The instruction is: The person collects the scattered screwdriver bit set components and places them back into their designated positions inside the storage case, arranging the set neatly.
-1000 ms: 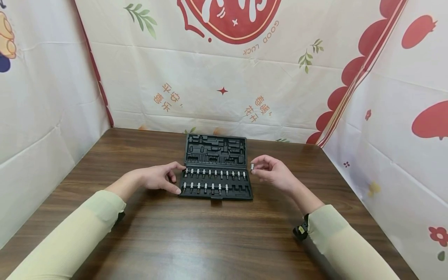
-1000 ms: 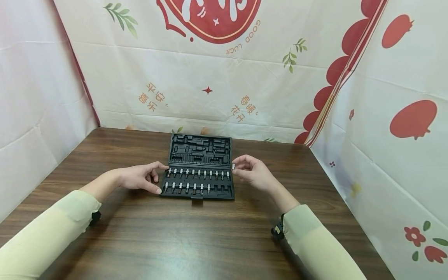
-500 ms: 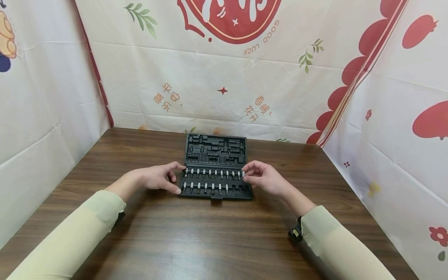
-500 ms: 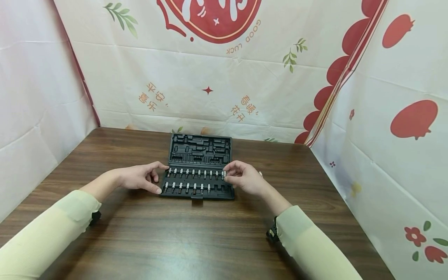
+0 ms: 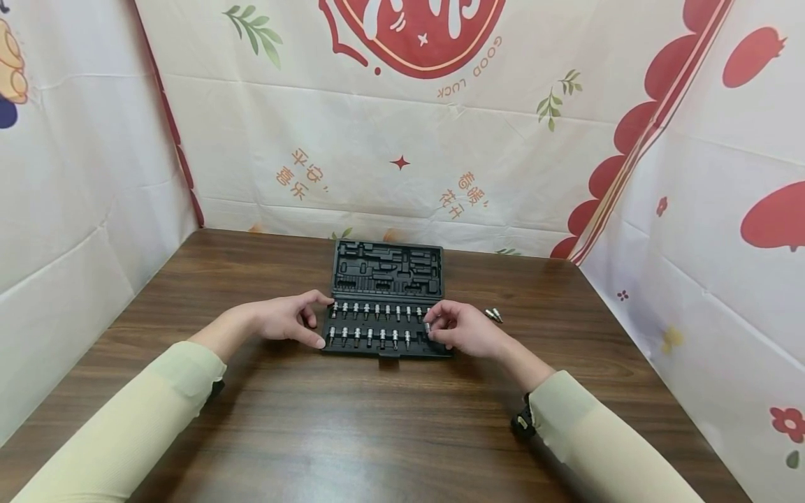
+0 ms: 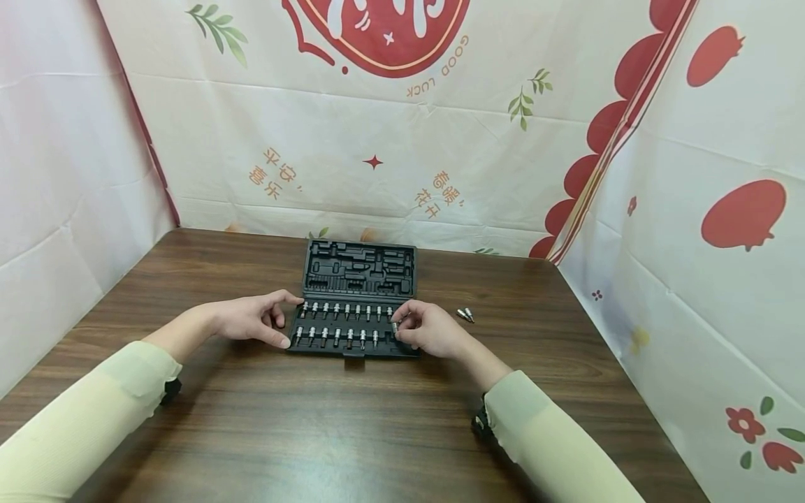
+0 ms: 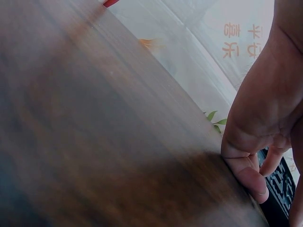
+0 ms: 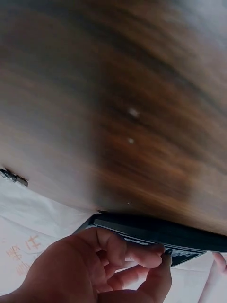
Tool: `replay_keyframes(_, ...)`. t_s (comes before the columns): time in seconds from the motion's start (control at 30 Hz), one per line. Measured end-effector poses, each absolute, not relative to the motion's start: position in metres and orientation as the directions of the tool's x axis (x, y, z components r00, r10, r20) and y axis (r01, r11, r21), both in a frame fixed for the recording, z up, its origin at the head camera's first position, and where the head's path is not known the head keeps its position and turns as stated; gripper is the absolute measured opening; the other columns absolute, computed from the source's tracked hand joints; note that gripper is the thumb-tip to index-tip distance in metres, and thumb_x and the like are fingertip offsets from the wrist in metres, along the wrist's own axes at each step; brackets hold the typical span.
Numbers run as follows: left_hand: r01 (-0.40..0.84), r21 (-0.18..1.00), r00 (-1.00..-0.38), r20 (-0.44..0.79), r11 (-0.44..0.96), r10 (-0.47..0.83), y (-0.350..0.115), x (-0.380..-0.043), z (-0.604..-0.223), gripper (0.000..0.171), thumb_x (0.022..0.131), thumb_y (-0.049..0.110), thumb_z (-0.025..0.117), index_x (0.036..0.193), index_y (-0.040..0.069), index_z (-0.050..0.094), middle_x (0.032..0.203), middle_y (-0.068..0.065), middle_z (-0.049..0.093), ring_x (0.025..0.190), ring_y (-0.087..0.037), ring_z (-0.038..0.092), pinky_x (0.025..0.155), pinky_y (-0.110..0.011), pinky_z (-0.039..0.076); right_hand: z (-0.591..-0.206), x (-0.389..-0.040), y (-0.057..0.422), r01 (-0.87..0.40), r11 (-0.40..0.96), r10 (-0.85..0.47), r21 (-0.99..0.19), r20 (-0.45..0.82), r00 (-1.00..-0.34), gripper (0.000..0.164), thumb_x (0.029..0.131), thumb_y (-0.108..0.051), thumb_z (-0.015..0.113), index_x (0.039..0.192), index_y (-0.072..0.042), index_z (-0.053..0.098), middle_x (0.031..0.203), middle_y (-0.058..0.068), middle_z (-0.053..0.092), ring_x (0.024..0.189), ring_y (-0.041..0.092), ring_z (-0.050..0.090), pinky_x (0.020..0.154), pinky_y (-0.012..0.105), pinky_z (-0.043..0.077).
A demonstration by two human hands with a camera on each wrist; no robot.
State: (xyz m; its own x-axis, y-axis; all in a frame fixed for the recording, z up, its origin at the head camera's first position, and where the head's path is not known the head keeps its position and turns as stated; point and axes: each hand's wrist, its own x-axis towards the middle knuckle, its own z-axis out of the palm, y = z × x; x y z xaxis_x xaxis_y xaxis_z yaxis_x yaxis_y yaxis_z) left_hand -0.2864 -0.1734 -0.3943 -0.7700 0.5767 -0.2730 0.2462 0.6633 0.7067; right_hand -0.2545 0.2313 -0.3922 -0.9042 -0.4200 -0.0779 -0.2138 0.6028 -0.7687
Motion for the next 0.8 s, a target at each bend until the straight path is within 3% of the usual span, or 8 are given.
replay_keyframes(0.53,0.255,0.701,-0.768,-0.272,0.666,0.58,-0.174,-0.286,-0.394,0.088,0.095,0.036,0.088,0.164,0.011,0.04,0.117,-0.011,0.059,0.089,-0.019,0.059,0.085,-0.035,0.049,-0.39,-0.251,0.218,-0.207,0.719,-0.376,-0.664,-0.121,-0.919,0.023,0.096,-0.002,0.068,0.118,-0.009,0.069,0.089,0.003,0.07,0.07,0.014,0.061,0.064,0.033,0.05)
replay_keyframes(0.8,0.255,0.704,-0.766,-0.272,0.663,0.583,-0.174,-0.286,-0.394,0.088,0.095,0.036,0.089,0.164,0.01,0.04,0.117,-0.011,0.059,0.088,-0.019,0.059,0.085,-0.035,0.049,-0.392,-0.252,0.215,-0.211,0.713,-0.383,-0.669,-0.118,-0.916,0.017,0.099,-0.007,0.075,0.115,-0.01,0.071,0.087,0.001,0.07,0.07,0.014,0.062,0.064,0.032,0.05)
